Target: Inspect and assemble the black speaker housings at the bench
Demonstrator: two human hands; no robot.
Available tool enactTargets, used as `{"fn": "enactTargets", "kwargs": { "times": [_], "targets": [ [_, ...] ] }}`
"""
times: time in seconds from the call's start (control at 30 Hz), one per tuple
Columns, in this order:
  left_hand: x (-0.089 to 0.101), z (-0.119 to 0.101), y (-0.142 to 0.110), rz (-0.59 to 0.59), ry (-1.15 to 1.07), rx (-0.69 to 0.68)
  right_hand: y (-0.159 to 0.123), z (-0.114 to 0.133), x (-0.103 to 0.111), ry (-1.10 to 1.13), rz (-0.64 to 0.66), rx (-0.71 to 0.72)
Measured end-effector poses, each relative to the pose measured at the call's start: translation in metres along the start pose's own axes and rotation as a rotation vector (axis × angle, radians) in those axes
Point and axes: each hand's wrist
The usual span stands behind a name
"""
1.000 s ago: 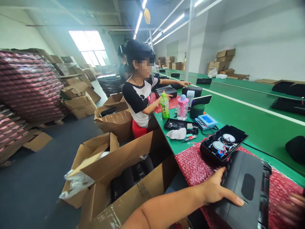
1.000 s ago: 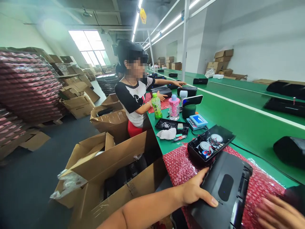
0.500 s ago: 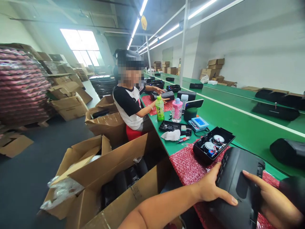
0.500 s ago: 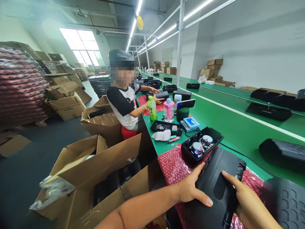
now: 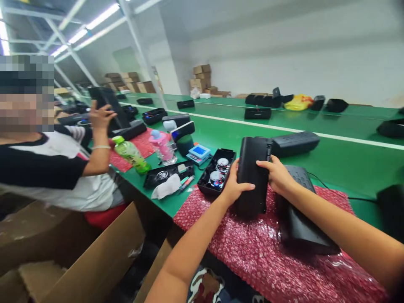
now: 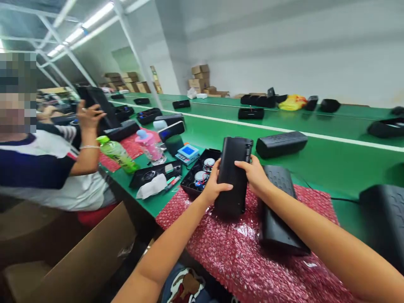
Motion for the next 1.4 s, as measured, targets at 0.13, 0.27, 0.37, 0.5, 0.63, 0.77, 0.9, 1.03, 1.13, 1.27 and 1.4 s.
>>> {"fn": "enactTargets", "kwargs": {
  "times": [0.13,0.27,0.37,0.5,0.63,0.77,0.9,1.03,1.13,1.27,1.4],
  "targets": [
    [0.005,0.002,-0.006,0.0,0.041,-0.009,-0.002,-0.004,0.005,-0.004,0.019,0.013],
    [0.008,0.006,-0.014,-0.006,0.107,-0.072,-0.006,-0.006,0.005,-0.063,0.081,0.049],
    [0.009,0.008,-0.018,0.0,0.133,-0.103,-0.008,-0.007,0.003,-0.207,0.113,0.122],
    [0.01,0.009,-0.02,0.025,0.132,-0.109,-0.011,-0.01,0.0,-0.328,0.111,0.221],
    [0.011,0.009,-0.022,0.019,0.164,-0.102,-0.012,-0.01,0.001,-0.351,0.19,0.259],
    [0.01,0.006,-0.024,0.01,0.187,-0.084,-0.009,-0.011,0.004,-0.36,0.203,0.249],
    [0.01,0.002,-0.026,-0.005,0.153,-0.053,-0.01,-0.008,0.004,-0.352,0.261,0.251],
    [0.011,0.001,-0.025,-0.042,0.104,-0.004,-0.012,-0.003,0.006,-0.346,0.349,0.186],
    [0.01,0.001,-0.024,-0.044,0.088,-0.014,-0.013,-0.003,0.009,-0.332,0.407,0.152],
    [0.01,0.002,-0.026,-0.018,0.11,-0.049,-0.015,-0.004,0.01,-0.329,0.417,0.185],
    [0.009,0.001,-0.027,0.005,0.134,-0.064,-0.017,-0.003,0.009,-0.334,0.423,0.196]
  ]
}}
Point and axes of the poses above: each hand's wrist, its own y-axis towards the middle knuckle, its own x-axis out of the back of the hand, z = x × y, and after that the axes turned 11 degrees about y, right-handed
